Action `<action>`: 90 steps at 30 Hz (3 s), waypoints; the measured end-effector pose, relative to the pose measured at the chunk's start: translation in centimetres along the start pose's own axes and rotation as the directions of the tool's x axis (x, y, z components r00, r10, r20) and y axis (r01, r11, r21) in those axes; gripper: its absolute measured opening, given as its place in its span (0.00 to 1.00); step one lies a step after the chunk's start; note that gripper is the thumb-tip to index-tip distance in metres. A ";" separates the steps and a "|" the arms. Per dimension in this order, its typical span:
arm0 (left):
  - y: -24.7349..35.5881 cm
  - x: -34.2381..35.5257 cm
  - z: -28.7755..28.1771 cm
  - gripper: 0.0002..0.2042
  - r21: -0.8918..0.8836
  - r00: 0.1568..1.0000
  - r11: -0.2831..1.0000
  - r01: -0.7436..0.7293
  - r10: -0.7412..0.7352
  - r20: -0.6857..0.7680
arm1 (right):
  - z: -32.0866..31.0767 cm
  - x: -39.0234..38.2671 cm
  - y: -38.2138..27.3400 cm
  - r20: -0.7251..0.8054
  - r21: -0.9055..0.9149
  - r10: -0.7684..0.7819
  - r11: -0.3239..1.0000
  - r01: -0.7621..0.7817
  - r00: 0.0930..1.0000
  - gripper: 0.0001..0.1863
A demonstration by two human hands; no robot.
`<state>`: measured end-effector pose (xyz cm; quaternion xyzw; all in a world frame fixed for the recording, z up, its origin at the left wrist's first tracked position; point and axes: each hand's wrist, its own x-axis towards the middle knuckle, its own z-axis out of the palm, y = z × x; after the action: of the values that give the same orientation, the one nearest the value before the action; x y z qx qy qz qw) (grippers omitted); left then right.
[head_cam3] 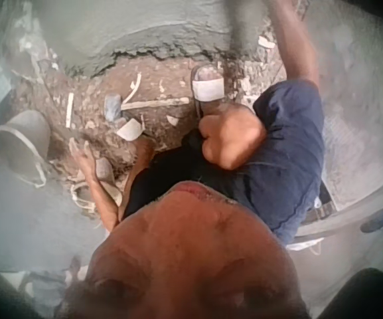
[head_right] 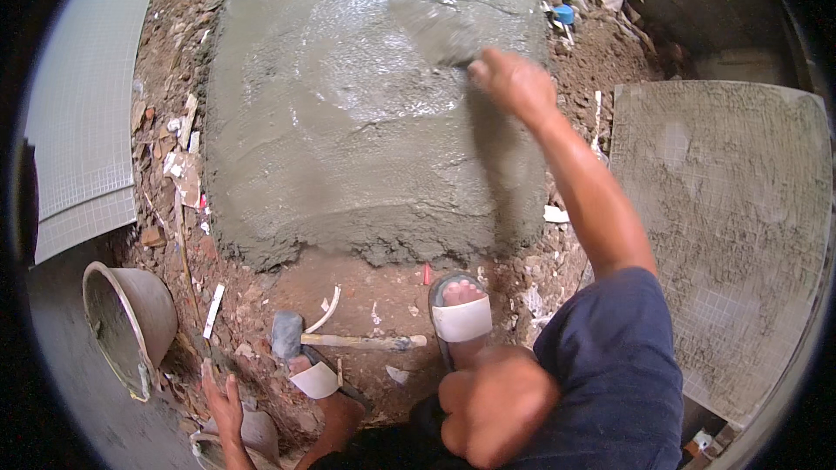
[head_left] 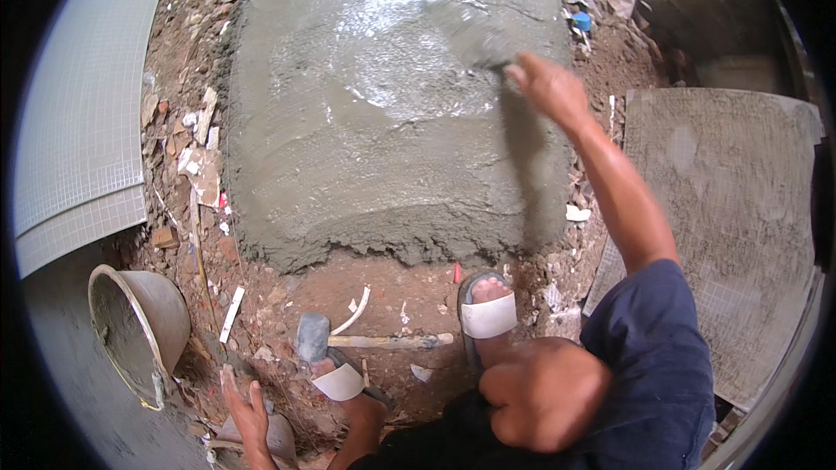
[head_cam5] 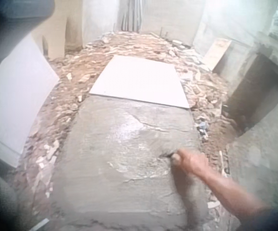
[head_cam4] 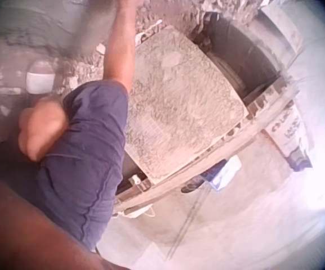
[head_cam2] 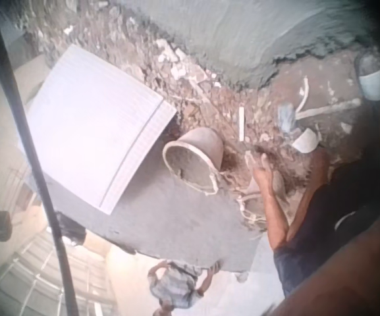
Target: The person scoops cement from a bucket with a trowel and spreads it on the floor. They place a large white tile onto the cement and tap it with a rubber mallet to level and secure it.
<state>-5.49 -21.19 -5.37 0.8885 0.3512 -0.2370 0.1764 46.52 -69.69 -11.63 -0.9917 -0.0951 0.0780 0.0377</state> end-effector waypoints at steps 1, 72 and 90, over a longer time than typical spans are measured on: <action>0.3 0.2 0.0 0.30 0.000 1.000 1.000 -0.019 0.019 0.000 | -0.6 1.7 2.4 0.003 -0.020 0.066 0.998 -0.066 0.998 0.22; -1.5 14.9 -1.7 0.29 -0.266 0.915 0.890 -0.371 0.302 -0.266 | 0.8 -19.8 -24.6 0.459 0.188 -0.466 0.883 0.430 0.756 0.18; 2.0 12.8 2.5 0.32 -0.660 0.959 0.751 -0.004 0.191 0.212 | 1.4 -1.1 -21.8 0.280 0.058 -0.525 0.845 0.532 0.804 0.18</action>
<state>3.43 -16.87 -14.18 0.7480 0.3376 -0.2068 0.5327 41.23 -48.48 -10.90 -0.9044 -0.3726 0.2055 0.0322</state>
